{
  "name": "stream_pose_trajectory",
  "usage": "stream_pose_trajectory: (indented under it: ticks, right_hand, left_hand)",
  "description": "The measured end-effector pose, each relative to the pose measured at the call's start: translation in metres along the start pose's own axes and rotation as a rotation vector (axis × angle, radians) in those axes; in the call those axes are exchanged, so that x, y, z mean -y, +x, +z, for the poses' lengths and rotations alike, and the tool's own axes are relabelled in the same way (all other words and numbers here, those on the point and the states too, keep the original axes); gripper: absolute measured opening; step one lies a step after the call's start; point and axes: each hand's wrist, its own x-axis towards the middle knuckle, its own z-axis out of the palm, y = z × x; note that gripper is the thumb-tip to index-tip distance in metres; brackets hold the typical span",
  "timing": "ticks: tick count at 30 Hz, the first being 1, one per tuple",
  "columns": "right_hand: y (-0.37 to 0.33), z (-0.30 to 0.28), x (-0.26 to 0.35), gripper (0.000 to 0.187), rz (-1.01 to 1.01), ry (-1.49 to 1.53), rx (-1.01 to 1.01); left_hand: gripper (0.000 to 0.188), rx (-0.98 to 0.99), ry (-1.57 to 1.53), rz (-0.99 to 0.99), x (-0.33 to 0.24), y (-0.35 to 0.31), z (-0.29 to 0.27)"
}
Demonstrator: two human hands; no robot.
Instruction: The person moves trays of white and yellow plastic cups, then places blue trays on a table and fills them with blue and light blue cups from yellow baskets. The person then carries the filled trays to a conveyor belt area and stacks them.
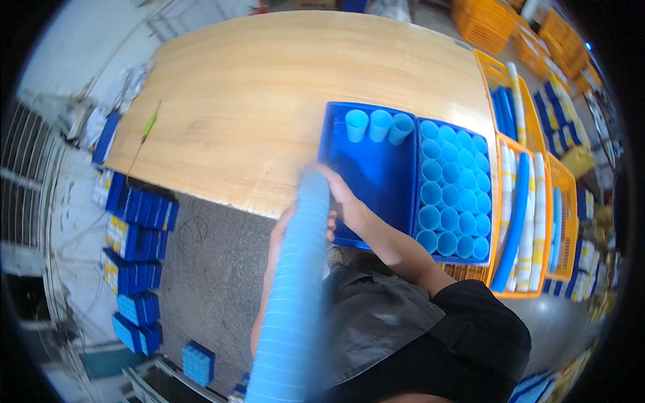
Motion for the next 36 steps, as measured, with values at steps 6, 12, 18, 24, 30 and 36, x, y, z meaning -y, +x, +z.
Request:
stream_pose_trajectory:
  ticks: [6, 12, 18, 24, 30, 36]
  right_hand:
    - [-0.001, -0.058, 0.034, 0.035, -0.106, -0.027, -0.259]
    - [-0.021, -0.054, 0.053, 0.048, -0.040, 0.014, -0.147]
    - [0.007, -0.042, 0.094, 0.045, -0.086, 0.190, -0.316]
    - [0.009, -0.083, 0.075, 0.041, -0.101, 0.250, 0.003]
    - [-0.016, -0.130, 0.104, 0.039, -0.297, 0.541, -0.267]
    - [-0.028, -0.105, 0.085, 0.056, -0.050, 0.182, -0.105]
  left_hand:
    - [0.059, -0.172, 0.475, -0.335, -0.001, 0.047, 0.050]
    - [0.053, -0.210, 0.472, -0.308, -0.002, 0.083, 0.064]
    - [0.063, -0.279, 0.302, -0.132, 0.005, 0.100, 0.066]
    - [0.062, -0.262, 0.607, -0.167, -0.001, 0.134, 0.065]
    - [0.057, -0.191, 0.466, -0.460, 0.017, 0.160, 0.075]
    - [0.056, -0.205, 0.653, -0.567, -0.003, 0.165, 0.081]
